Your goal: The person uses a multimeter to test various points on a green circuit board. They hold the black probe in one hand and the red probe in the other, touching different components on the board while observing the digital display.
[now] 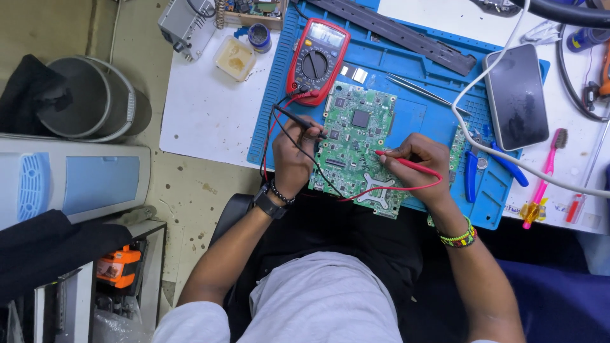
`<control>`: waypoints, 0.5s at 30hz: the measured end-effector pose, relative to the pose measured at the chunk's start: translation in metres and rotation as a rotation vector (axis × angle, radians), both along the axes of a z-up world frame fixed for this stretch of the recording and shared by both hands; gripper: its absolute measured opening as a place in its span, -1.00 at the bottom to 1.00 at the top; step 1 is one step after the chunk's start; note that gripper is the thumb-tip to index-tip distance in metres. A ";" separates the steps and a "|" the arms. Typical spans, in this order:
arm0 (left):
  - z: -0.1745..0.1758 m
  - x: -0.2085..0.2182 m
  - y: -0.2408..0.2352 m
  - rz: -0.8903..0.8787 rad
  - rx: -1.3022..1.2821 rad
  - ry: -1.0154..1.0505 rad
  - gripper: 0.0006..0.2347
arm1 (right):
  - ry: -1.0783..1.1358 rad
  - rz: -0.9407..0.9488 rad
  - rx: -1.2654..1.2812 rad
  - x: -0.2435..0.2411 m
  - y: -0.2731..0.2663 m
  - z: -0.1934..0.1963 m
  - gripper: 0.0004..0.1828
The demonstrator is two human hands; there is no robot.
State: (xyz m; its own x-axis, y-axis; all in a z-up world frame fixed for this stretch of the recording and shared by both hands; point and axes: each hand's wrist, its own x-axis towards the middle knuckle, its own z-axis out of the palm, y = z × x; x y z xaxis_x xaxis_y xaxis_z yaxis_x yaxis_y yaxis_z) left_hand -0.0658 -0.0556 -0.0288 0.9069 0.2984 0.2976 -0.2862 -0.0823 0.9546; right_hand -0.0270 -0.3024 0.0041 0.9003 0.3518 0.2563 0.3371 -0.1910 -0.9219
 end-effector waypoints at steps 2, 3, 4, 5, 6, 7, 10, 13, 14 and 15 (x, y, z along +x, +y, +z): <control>0.001 -0.006 -0.002 0.052 0.176 -0.014 -0.85 | -0.002 -0.019 0.017 -0.001 -0.001 -0.004 -0.85; 0.002 -0.006 -0.003 0.044 0.179 -0.020 -0.85 | -0.007 -0.028 0.020 0.000 -0.001 -0.002 -0.85; 0.003 -0.006 -0.004 0.057 0.220 -0.047 -0.85 | -0.011 -0.032 0.026 0.000 0.000 -0.001 -0.85; 0.003 -0.008 -0.004 0.071 0.261 -0.068 -0.85 | -0.008 -0.037 0.033 -0.002 0.001 -0.001 -0.84; 0.003 -0.006 -0.004 0.063 0.264 -0.069 -0.85 | -0.007 -0.045 0.036 -0.001 0.001 0.000 -0.84; 0.002 -0.006 -0.003 0.062 0.257 -0.028 -0.84 | -0.005 -0.042 0.034 0.000 0.001 0.000 -0.84; 0.005 -0.006 -0.004 0.057 0.240 0.018 -0.82 | 0.002 -0.040 0.028 0.001 0.001 0.000 -0.84; 0.010 -0.008 -0.006 0.055 0.259 0.034 -0.81 | 0.007 -0.035 0.027 0.000 0.002 0.000 -0.85; 0.011 -0.007 -0.007 0.055 0.290 0.042 -0.81 | 0.003 -0.032 0.030 0.001 0.002 0.001 -0.85; 0.008 -0.007 -0.006 0.056 0.290 0.042 -0.81 | 0.003 -0.031 0.029 0.001 0.002 0.002 -0.85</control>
State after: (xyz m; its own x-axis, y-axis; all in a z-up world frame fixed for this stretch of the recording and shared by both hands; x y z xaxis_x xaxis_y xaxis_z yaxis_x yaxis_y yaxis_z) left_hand -0.0732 -0.0619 -0.0203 0.9046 0.2566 0.3405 -0.2345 -0.3676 0.8999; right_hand -0.0258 -0.3002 0.0057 0.9115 0.3160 0.2631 0.3285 -0.1747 -0.9282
